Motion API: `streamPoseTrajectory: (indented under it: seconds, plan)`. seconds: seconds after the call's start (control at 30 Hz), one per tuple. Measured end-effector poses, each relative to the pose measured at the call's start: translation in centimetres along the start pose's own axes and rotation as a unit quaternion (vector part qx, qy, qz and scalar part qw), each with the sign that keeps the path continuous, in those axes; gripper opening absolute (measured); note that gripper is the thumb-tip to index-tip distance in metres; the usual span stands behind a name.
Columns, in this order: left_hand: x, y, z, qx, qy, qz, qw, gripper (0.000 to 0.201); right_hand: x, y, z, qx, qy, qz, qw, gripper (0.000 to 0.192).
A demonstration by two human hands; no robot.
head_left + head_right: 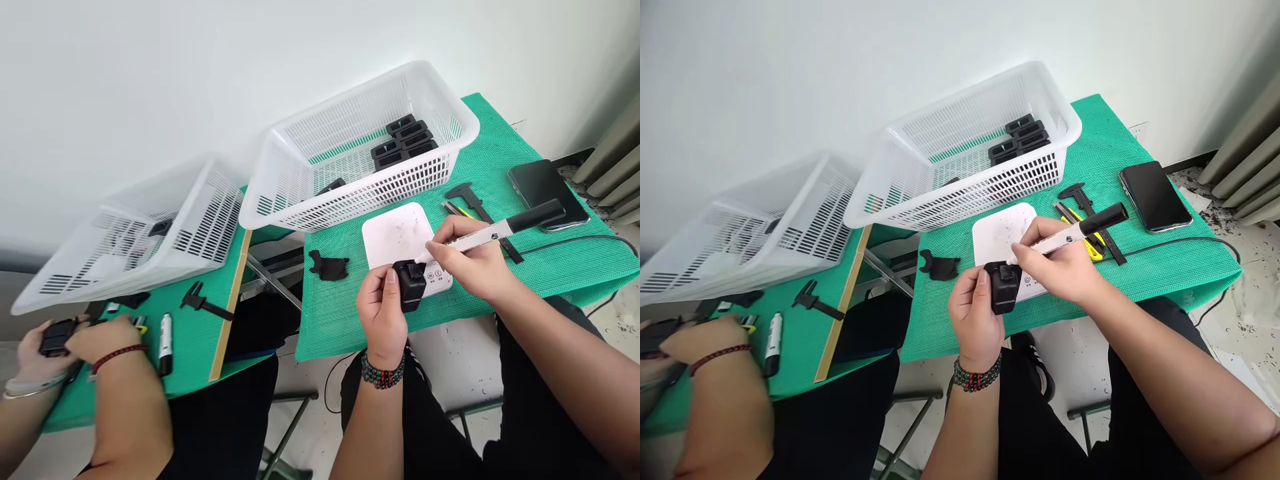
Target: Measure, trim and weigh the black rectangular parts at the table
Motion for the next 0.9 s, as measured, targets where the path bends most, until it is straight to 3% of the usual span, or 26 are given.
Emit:
streamPoseTrajectory:
  seconds: [0.23, 0.4, 0.47, 0.67, 0.9]
  plan:
    - [-0.1, -0.2, 0.5, 0.007, -0.024, -0.005, 1.0, 0.03, -0.2, -0.1, -0.2, -0.044, 0.031, -0.004, 0.999, 0.022]
    - [-0.1, -0.1, 0.4, -0.006, -0.017, -0.008, 1.0, 0.028, -1.5, 1.2, -2.1, -0.185, 0.138, 0.156, 0.96, 0.007]
    - [-0.1, -0.1, 0.3, -0.01, -0.009, -0.009, 1.0, 0.029, -1.8, 1.4, -2.3, -0.196, 0.161, 0.181, 0.95, 0.007]
    - [0.0, 0.1, 0.0, -0.031, 0.008, -0.004, 0.999, 0.03, -1.8, 1.1, -2.4, -0.156, 0.172, 0.137, 0.963, 0.01]
    - [0.0, 0.0, -0.1, -0.057, 0.02, -0.002, 0.998, 0.032, -1.4, 0.4, -1.6, -0.046, 0.105, 0.064, 0.991, 0.021]
Point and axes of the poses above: each hand's wrist, its own x-axis towards the middle knuckle, its own y-axis out of the back of the hand, z = x × y, the point moved 7 cm from there along x, towards the middle knuckle, and after that the axes turned 2 degrees about z, right-handed, at the moved point
